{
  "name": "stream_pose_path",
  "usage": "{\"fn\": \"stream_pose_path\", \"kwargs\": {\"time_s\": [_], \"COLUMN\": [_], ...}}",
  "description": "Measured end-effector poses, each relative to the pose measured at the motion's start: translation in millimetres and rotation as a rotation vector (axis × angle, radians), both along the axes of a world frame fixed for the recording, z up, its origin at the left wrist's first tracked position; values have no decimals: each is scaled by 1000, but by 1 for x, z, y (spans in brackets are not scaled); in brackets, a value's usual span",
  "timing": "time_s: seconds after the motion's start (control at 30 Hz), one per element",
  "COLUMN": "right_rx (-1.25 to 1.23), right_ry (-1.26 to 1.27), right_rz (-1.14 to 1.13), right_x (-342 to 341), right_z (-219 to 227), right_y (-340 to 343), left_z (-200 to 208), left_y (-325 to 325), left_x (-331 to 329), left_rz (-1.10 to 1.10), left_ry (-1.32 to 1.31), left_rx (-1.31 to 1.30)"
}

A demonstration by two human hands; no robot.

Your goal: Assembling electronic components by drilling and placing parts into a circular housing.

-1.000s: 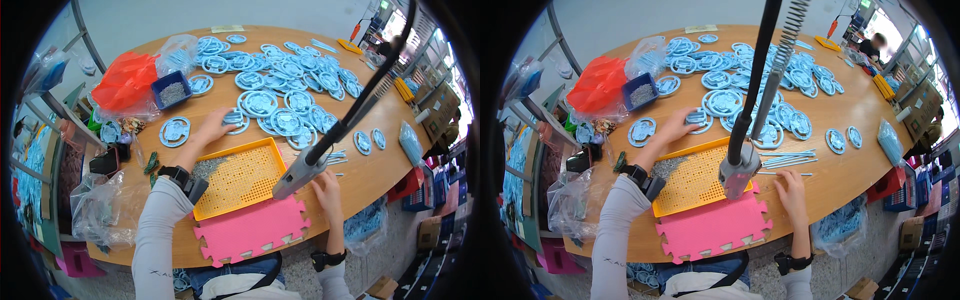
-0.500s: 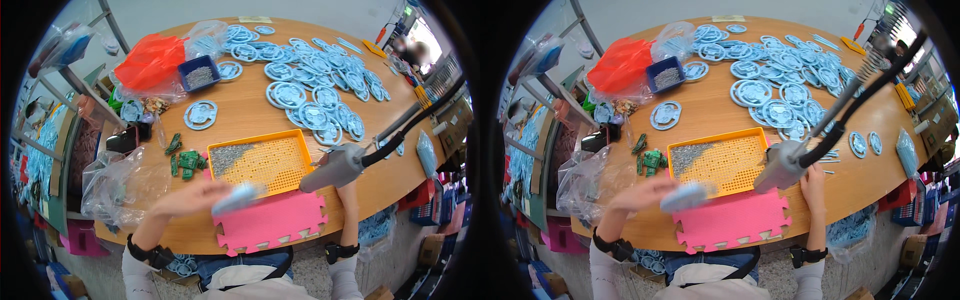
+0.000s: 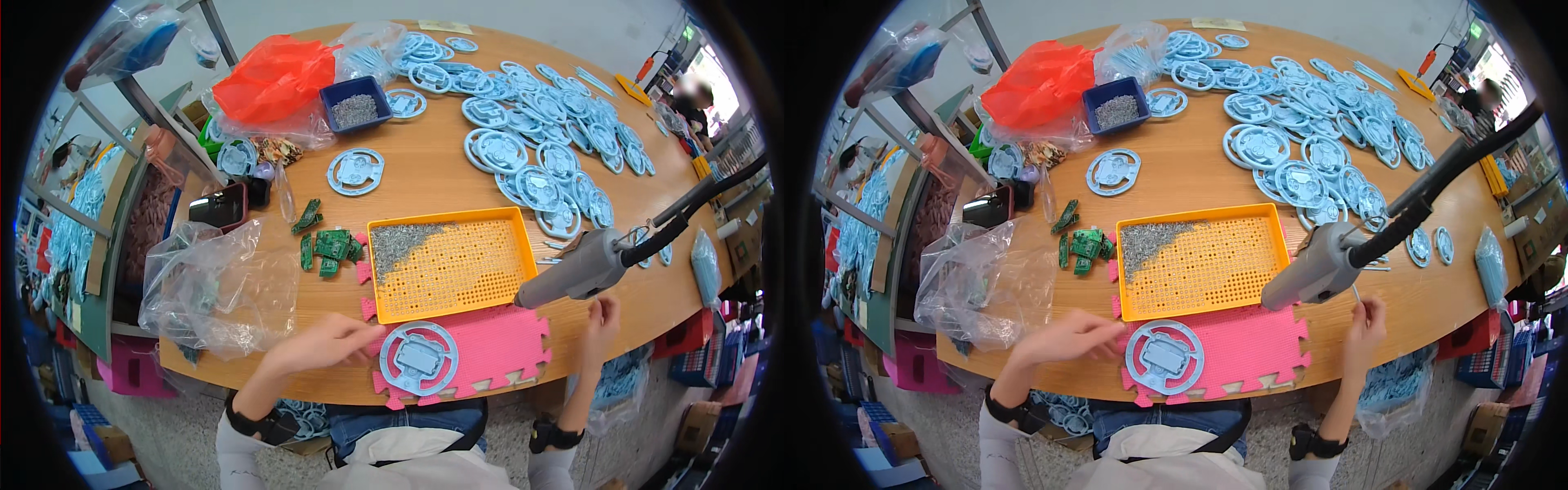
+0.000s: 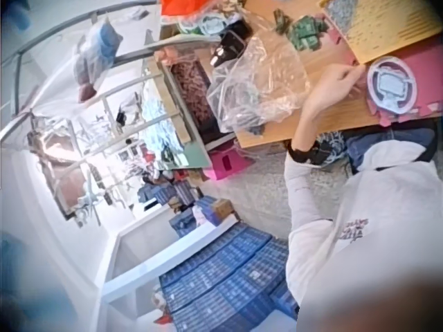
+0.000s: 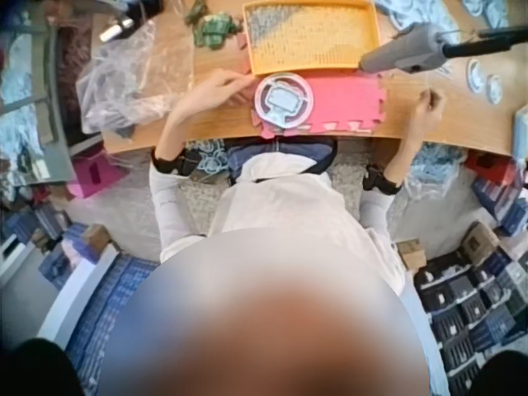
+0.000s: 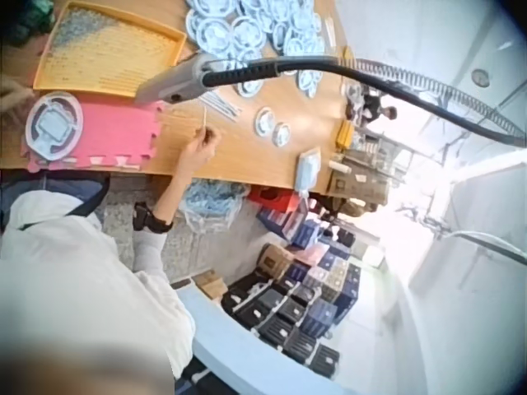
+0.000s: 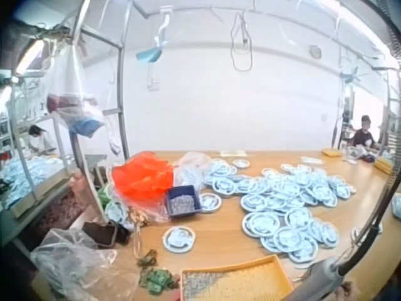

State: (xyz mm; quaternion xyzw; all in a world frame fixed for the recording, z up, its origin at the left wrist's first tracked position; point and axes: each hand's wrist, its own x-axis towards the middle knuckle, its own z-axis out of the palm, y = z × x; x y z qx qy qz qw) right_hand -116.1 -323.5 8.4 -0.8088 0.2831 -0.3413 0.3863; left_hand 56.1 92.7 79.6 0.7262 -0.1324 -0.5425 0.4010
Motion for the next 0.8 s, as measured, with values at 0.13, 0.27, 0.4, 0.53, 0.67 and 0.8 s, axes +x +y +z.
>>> {"fn": "stream_pose_path", "kwargs": {"time_s": [0.13,0.27,0.4,0.53,0.67,0.8], "right_rx": [-64,14,-162,-201,-52,38], "right_ry": [-100,103,281,412,493,666], "right_rz": [71,433,682,741,724,606], "right_x": [-34,-23,25,45,34,8], "right_z": [33,65,66,47,44,48], "right_y": [66,134,172,185,183,179], "left_z": [-9,-38,-57,-45,-47,-40], "left_y": [21,22,18,35,45,45], "left_x": [11,45,67,50,10,-37], "left_rz": [275,468,428,557,656,650], "left_ry": [-997,-1311,-1331,-1122,-869,-719], "left_rx": [273,245,369,282,-50,-41]}}
